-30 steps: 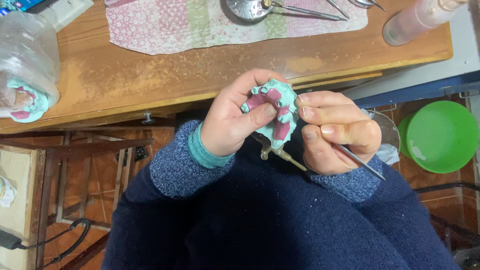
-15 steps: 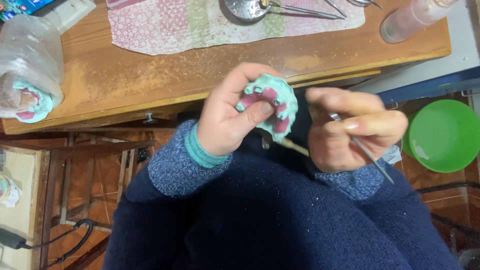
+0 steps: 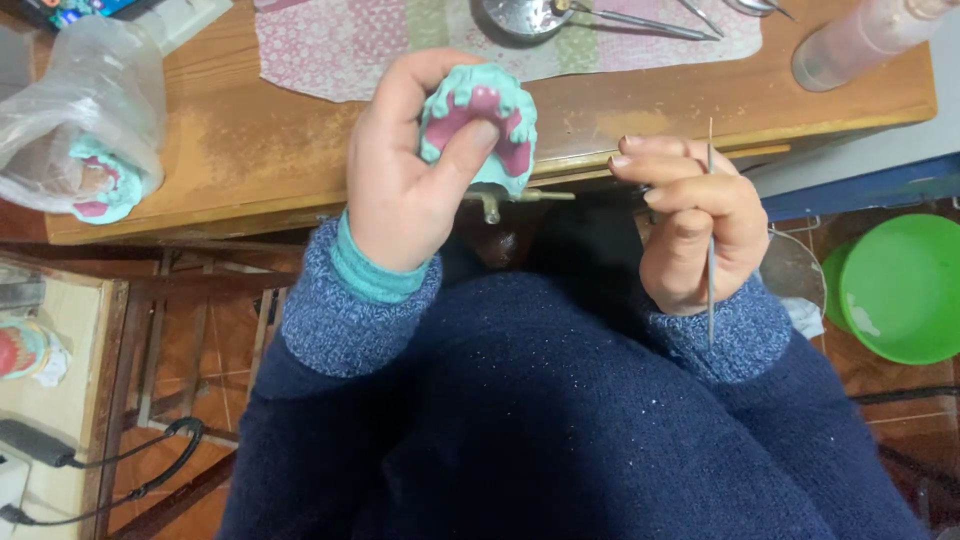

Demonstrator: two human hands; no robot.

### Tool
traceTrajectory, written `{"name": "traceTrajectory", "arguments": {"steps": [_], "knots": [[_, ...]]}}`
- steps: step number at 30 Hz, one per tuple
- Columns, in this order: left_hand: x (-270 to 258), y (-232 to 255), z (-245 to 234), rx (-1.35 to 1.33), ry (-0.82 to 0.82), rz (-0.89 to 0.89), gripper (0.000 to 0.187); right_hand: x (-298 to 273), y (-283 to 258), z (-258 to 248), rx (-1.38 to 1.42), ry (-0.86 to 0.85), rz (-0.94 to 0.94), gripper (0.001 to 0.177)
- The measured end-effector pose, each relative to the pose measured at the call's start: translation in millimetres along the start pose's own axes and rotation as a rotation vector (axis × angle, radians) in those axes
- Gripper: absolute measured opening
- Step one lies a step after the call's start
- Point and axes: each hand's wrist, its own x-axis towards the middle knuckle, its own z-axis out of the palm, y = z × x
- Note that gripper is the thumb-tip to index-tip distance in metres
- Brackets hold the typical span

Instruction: The recorder is using various tools to shape, refine, and apply wax or material to dental molds and prosthetics.

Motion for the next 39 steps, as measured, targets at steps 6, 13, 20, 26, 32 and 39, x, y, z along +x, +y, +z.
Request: {"name": "traceTrajectory", "arguments": {"steps": [6, 13, 20, 26, 32, 39], "knots": [[-2.8, -10.0, -0.8, -0.217, -0.004, -0.154, 0.030, 9.9, -2.0, -7.0, -0.111, -0.290, 0.022, 0.034], [-6.6, -18.2, -25.2, 0.001, -0.028, -0.136, 0.034, -12.6, 28.5, -49.4, -0.419, -0.399, 0.099, 0.022], [9.1, -26.5, -29.6, 0.412, 0.046, -0.239, 0.040, 0.8, 98.3, -134.7, -0.504, 0.290, 0.134, 0.056], [26.7, -36.6, -22.0, 0.409, 0.008, -0.292, 0.044, 15.6, 114.6, -145.5, -0.595, 0.321, 0.370, 0.063], [30.5, -41.1, -22.3, 0.498, 0.027, -0.282, 0.048, 21.0, 149.0, -189.6, -0.521, 0.184, 0.346, 0.058], [25.4, -43.7, -32.6, 0.723, 0.087, -0.117, 0.059, 25.3, 164.1, -218.3, -0.355, 0.075, 0.448, 0.046]]}}
